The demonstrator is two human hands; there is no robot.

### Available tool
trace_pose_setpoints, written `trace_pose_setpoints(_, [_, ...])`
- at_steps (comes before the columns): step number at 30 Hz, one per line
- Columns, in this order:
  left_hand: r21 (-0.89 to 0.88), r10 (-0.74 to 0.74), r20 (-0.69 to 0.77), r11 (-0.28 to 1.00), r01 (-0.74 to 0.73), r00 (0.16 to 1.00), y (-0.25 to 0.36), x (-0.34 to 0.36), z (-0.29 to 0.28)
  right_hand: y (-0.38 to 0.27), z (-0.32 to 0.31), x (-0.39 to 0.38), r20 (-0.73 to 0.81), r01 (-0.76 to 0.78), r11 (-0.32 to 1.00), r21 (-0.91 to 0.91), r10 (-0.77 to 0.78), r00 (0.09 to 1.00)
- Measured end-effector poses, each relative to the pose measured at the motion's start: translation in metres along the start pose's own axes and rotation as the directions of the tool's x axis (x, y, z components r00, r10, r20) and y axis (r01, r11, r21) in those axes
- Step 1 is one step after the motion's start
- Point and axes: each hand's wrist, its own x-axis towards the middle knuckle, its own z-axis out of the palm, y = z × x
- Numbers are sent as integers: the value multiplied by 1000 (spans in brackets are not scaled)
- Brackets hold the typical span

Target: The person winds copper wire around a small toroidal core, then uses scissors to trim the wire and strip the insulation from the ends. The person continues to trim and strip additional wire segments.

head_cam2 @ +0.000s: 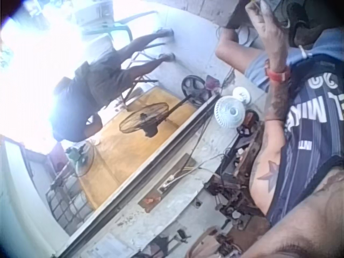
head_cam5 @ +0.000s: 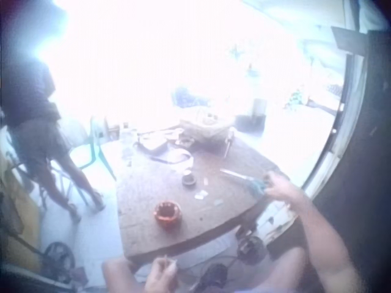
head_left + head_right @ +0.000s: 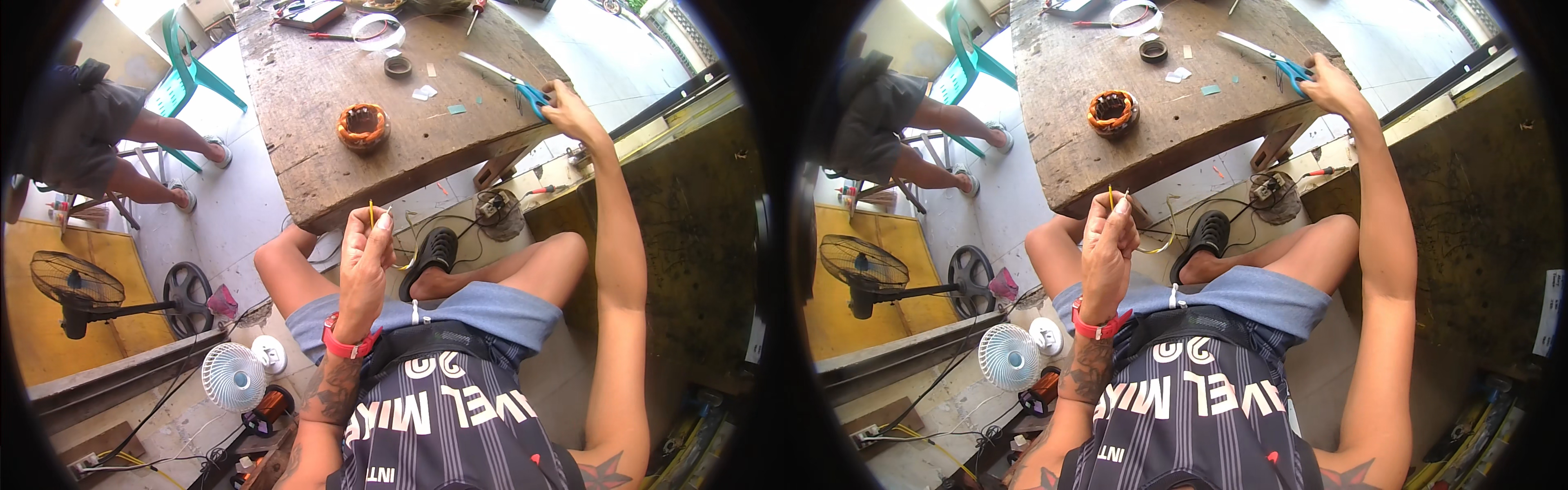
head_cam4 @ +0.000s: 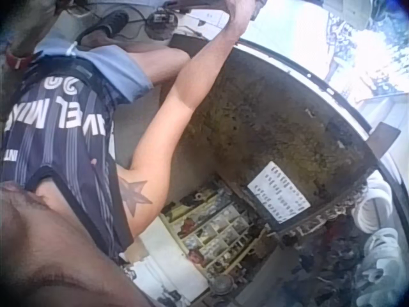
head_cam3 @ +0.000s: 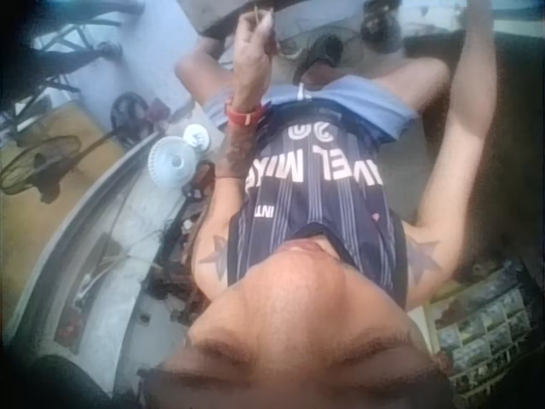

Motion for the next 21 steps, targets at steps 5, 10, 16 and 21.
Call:
trace_pose_setpoints(5, [69, 94, -30, 993, -92, 995, 3, 3, 2, -52, 1, -106, -115, 66, 937, 342, -28, 993])
trace_pose_setpoints(10, [113, 187, -55, 977, -180, 981, 1, 6, 8, -119, 52, -204, -149, 401, 816, 415, -374, 915])
trace_pose_setpoints(16, [169, 260, -21, 953, -253, 965, -2, 5, 9, -143, 81, -219, -184, 489, 801, 346, -453, 872])
trace_pose_setpoints(21, [201, 318, -18, 930, -308, 948, -4, 5, 11, -142, 83, -215, -179, 507, 794, 336, -475, 862])
